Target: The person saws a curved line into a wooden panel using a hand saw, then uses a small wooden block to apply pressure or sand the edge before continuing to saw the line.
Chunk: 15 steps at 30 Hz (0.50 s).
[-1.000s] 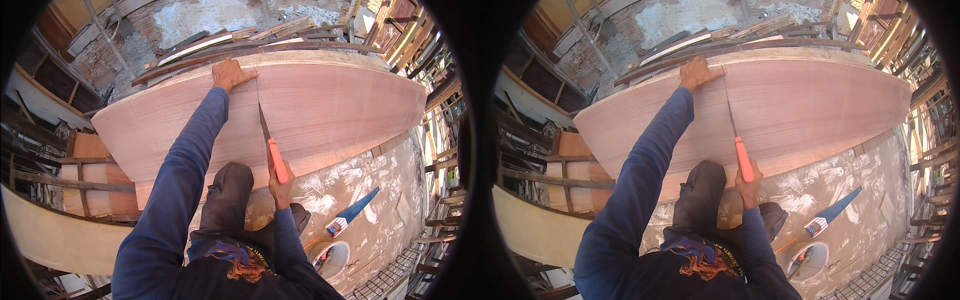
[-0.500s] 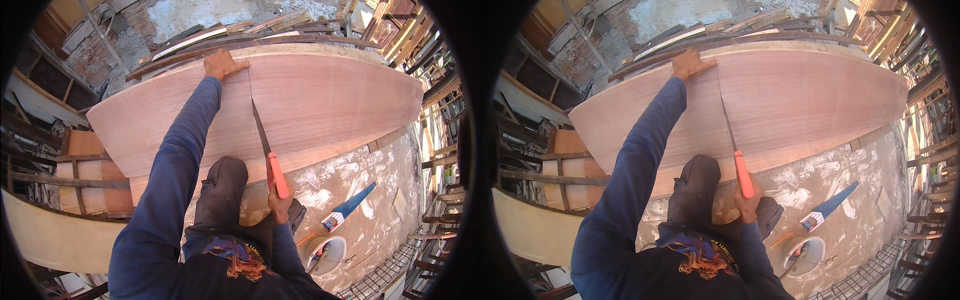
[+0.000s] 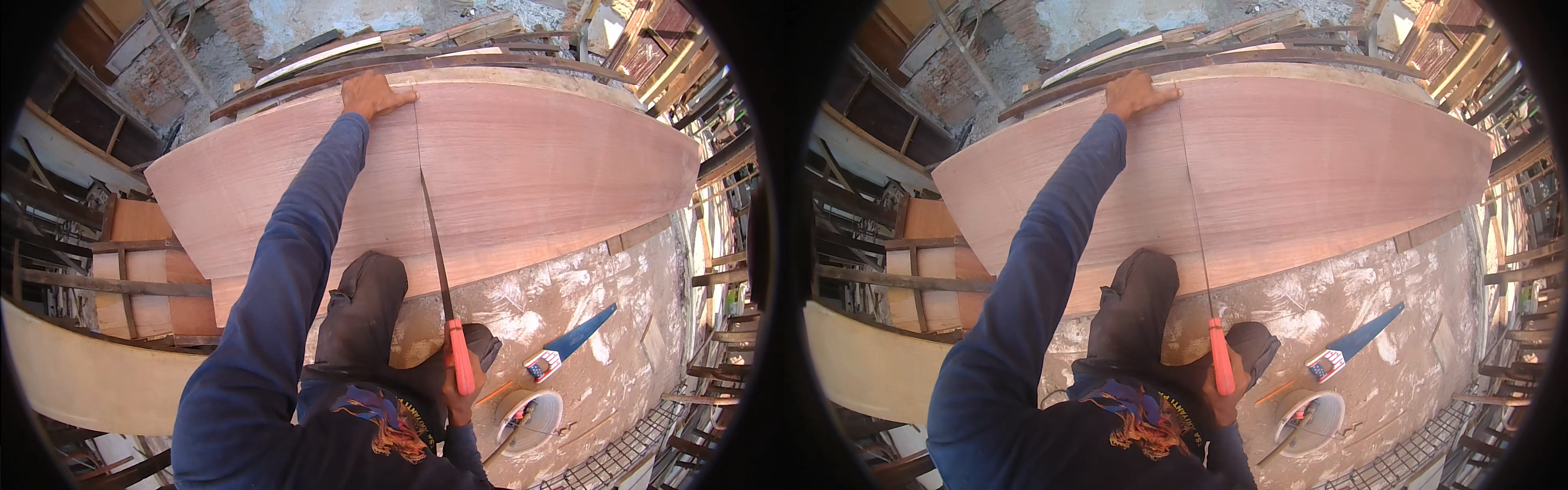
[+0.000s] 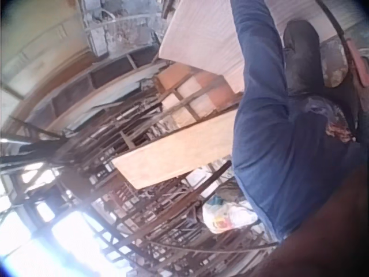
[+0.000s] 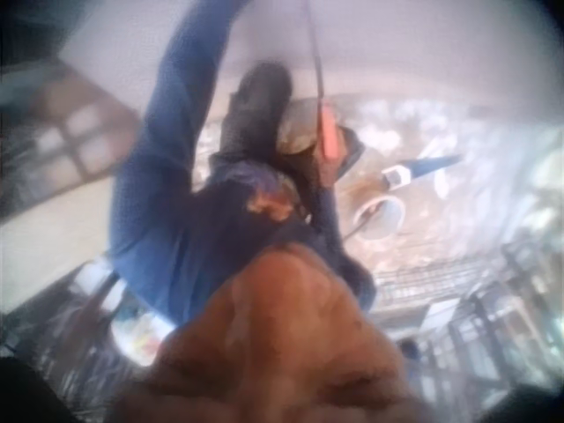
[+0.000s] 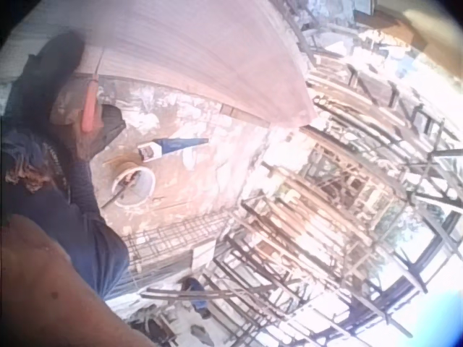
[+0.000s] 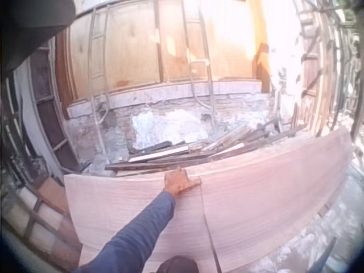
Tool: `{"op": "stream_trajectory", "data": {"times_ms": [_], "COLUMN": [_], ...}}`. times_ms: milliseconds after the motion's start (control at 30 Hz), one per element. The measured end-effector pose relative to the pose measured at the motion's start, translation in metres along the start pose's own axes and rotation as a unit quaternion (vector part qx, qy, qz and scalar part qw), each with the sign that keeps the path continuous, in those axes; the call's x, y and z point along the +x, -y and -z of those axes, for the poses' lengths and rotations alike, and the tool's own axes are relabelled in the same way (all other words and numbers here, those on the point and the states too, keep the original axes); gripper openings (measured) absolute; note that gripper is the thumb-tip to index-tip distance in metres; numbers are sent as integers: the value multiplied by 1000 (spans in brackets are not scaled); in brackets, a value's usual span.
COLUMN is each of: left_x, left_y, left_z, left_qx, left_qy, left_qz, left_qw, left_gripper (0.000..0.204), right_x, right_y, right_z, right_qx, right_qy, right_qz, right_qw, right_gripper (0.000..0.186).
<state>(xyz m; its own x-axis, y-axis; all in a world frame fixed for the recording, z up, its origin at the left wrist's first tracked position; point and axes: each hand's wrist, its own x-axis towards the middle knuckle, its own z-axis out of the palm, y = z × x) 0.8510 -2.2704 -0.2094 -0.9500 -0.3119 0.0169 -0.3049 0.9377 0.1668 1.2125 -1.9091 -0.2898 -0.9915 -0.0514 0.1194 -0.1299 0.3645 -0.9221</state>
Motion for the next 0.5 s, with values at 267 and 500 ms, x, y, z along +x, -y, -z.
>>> {"op": "stream_trajectory", "data": {"times_ms": [267,500], "left_x": [-34,-14], "left_y": [-10,-5], "left_z": [16,2], "left_qx": [-1,-13], "left_qy": [-29,-18], "left_qz": [3,5], "left_qw": [1000,1000], "left_gripper": [92,91], "right_x": [191,-19], "right_y": [-41,-20], "right_z": [-136,-1], "right_qx": [69,-35], "right_qy": [-49,-19], "right_qz": [127,55], "right_qw": [988,998], "right_gripper": [15,39]}}
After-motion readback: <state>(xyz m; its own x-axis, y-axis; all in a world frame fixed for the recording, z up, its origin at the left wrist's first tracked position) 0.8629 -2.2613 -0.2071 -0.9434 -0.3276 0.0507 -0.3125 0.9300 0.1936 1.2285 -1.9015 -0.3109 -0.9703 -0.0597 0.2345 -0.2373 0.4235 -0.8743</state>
